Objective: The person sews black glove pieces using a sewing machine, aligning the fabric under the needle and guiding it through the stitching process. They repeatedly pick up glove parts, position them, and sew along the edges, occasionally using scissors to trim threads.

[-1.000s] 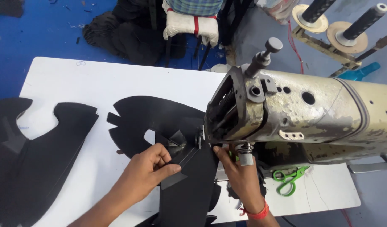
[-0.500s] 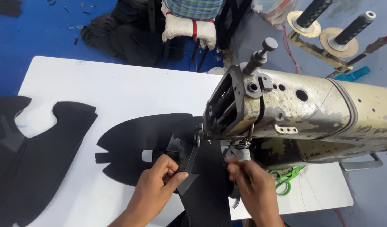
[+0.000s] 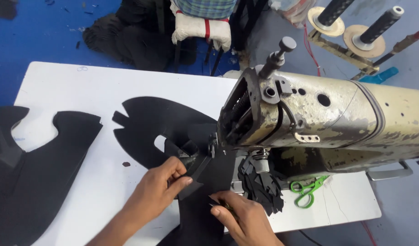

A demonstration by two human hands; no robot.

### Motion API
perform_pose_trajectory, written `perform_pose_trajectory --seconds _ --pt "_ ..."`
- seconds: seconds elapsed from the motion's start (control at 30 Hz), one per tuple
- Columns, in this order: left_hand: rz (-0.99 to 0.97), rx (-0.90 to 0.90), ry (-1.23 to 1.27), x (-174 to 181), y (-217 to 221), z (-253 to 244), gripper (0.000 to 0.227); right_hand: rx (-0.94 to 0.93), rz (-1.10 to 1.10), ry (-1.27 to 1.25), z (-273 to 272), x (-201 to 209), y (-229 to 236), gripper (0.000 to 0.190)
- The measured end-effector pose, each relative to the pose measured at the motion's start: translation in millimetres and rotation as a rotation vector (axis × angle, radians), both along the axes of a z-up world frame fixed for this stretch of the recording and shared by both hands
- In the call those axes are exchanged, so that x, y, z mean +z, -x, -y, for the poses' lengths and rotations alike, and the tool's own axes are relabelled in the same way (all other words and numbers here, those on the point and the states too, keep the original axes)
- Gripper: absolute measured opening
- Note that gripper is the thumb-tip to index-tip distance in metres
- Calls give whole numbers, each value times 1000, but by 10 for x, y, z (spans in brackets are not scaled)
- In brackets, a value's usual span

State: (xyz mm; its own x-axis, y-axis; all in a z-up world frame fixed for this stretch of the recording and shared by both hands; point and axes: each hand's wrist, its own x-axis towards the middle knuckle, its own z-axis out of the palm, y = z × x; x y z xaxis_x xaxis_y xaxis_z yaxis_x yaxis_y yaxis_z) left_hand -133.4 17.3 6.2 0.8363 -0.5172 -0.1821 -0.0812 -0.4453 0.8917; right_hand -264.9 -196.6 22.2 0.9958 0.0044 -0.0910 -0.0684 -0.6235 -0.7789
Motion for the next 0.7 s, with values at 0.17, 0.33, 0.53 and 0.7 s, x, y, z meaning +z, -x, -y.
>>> perform_pose_trajectory --seconds 0.17,0.33,0.53,0.7 --pt "-4 -19 6 -20 -74 -55 17 -103 -150 14 -11 12 34 38" --pt "0 -40 133 -235 -272 -129 28 -144 -137 7 -27 50 22 36" --pt "-346 -171 33 -389 -292 -153 30 -150 2 73 -46 24 32 34" --pt "309 -29 -142 -236 -45 -221 17 -215 35 211 -189 214 -54 35"
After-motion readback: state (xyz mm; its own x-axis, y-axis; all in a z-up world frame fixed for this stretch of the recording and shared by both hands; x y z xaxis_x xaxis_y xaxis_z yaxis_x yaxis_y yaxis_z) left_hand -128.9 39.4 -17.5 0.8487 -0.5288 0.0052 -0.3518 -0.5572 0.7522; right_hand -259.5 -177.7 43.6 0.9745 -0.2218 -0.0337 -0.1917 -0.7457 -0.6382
